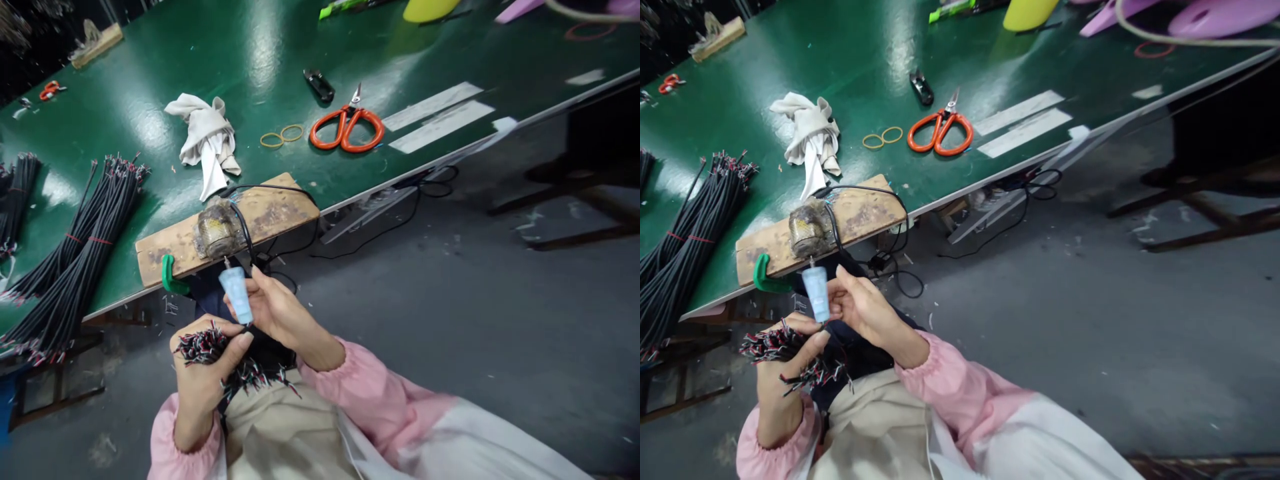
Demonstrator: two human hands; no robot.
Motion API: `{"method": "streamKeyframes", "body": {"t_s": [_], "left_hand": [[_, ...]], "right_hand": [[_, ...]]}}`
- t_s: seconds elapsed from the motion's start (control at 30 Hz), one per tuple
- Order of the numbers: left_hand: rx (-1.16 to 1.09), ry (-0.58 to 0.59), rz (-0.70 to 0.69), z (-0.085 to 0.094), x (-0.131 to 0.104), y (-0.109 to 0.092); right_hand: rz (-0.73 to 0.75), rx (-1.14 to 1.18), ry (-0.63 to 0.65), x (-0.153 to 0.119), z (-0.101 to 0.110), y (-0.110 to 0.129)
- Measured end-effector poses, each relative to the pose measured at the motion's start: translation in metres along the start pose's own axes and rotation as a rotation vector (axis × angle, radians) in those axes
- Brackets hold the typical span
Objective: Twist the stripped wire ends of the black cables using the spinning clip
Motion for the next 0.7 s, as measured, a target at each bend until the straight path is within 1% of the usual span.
{"method": "streamKeyframes", "body": {"t_s": [0.07, 0.13, 0.2, 0.27, 0.33, 0.43, 0.5, 0.53, 0.63, 0.7], "left_hand": [[0.011, 0.003, -0.013, 0.000, -0.001, -0.002], [0.018, 0.021, -0.026, -0.002, 0.000, -0.006], [0.028, 0.051, -0.033, -0.005, 0.001, -0.009], [0.039, 0.078, -0.036, -0.008, 0.001, -0.012], [0.040, 0.101, -0.033, -0.010, 0.001, -0.013], [0.034, 0.134, 0.010, -0.013, -0.003, -0.007], [0.018, 0.139, 0.067, -0.013, -0.006, 0.002], [0.005, 0.142, 0.098, -0.013, -0.008, 0.006], [-0.021, 0.165, 0.156, -0.016, -0.012, 0.014], [0.001, 0.149, 0.167, -0.016, -0.011, 0.015]], "right_hand": [[0.019, -0.019, -0.025, -0.002, 0.011, -0.001], [0.077, -0.094, -0.058, -0.008, 0.022, 0.003], [0.173, -0.217, -0.103, -0.018, 0.032, 0.014], [0.283, -0.351, -0.132, -0.030, 0.035, 0.028], [0.361, -0.483, -0.104, -0.041, 0.029, 0.039], [0.416, -0.667, 0.049, -0.051, 0.007, 0.045], [0.454, -0.729, 0.144, -0.056, -0.006, 0.047], [0.472, -0.738, 0.172, -0.058, -0.010, 0.048], [0.537, -0.773, 0.151, -0.058, -0.013, 0.053], [0.614, -0.850, 0.160, -0.061, -0.020, 0.056]]}}
Point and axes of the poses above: each hand's wrist, its own x-axis towards the middle knuckle, its own z-axis out of the back of the hand, y = z × x, the point moved 10 cm from there along x, towards the middle knuckle, and after that the axes turned 2 degrees about -y, right-handed, at the moved point
